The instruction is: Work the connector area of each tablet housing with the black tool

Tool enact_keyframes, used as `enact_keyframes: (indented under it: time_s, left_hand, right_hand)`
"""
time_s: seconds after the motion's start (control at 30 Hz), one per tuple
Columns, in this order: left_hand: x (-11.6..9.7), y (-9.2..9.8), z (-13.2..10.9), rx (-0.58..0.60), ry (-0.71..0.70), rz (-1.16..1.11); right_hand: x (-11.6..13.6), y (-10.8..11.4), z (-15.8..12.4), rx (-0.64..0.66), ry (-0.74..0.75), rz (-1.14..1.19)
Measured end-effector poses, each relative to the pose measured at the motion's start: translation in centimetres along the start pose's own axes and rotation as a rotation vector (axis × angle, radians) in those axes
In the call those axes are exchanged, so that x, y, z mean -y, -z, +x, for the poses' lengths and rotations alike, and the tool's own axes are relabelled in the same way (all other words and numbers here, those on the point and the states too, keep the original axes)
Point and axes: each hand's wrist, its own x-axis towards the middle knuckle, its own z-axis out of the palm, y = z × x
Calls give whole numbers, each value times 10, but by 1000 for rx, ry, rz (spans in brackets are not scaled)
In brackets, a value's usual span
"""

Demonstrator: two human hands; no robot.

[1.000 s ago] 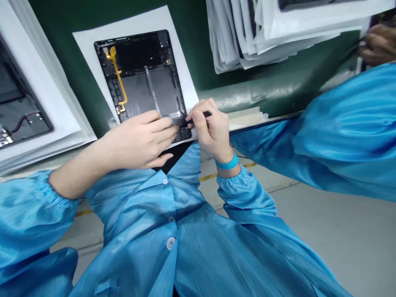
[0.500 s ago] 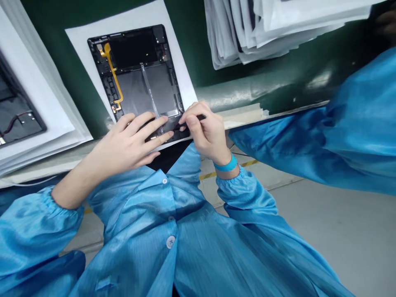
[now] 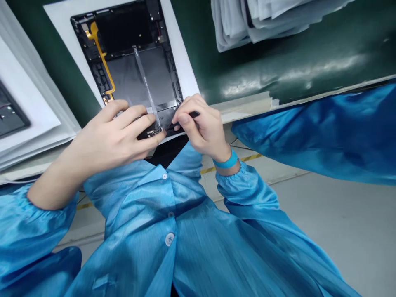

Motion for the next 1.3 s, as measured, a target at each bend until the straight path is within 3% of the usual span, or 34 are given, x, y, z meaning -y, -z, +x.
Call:
enact_keyframes:
  time_s: [0.4,0.73,1.0,1.3]
  left_hand:
    - [-4,4,14,85,-84,254]
    - [17,-10,7,-52,-1,-69]
    - [22,-18,9,-109,24,-88]
    - [20,-18,10,-120,96,-160]
  right_hand:
    - [-3,-2,-1,8,32,-50]
    - [-2,1,1,26,6,-55]
    - [-9,-3,-2,-14,125,-68]
    - [-11,-5,-3,-12,115,-32]
